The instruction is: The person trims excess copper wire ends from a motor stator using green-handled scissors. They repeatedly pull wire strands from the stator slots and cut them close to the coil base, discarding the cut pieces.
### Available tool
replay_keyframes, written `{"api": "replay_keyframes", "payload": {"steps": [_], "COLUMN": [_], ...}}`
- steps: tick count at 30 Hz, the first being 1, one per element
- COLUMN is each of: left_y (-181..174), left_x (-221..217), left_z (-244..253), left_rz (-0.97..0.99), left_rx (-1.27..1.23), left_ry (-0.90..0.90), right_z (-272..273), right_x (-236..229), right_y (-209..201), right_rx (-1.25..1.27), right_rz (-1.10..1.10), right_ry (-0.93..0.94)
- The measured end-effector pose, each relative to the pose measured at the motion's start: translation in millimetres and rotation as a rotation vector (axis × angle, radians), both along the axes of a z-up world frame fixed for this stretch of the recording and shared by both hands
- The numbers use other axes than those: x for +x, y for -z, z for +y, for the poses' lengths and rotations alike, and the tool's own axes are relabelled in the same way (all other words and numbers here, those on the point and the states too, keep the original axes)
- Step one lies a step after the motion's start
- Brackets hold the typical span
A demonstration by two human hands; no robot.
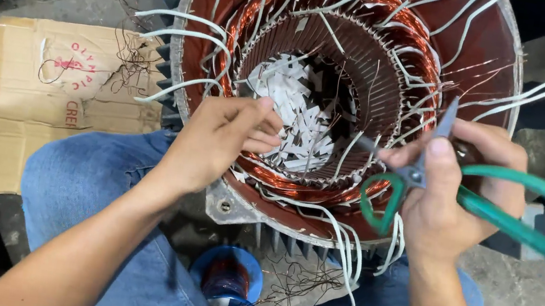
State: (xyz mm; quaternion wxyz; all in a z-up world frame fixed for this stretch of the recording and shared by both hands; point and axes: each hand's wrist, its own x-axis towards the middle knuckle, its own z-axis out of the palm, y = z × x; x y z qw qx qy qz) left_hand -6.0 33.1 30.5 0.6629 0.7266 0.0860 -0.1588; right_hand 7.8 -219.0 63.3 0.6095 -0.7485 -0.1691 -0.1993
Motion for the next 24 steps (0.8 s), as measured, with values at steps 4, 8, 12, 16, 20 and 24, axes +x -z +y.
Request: {"api": "replay_keyframes", "payload": {"steps": [4, 8, 12, 16, 20, 24], "left_y": [10, 6, 19, 37, 42, 39], "left_x": [-8, -14, -16, -26, -33, -40], "left_z": [-13, -19, -20, -29, -31, -36], "left_rz": [0.232, 0.450, 0.453, 0.316, 0.210, 0.046], "left_rx": [-0.435, -0.624, -0.771, -0.887, -0.912, -0.844], "left_ry": [-0.245, -0.286, -0.253, -0.202, -0.219, -0.121], "right_z": [-4, -2, 14, 31, 42, 36], "right_x": [0, 4, 1, -4, -6, -15], "right_y": [2, 20, 26, 23, 10, 21], "right_rx": [0.397, 0.410, 0.206, 0.138, -0.025, 0.094], "right_rz": [0.490, 0.931, 1.056, 1.083, 1.110, 0.962], "right_ry": [-0.126, -0.226, -0.294, -0.310, -0.229, -0.230]}}
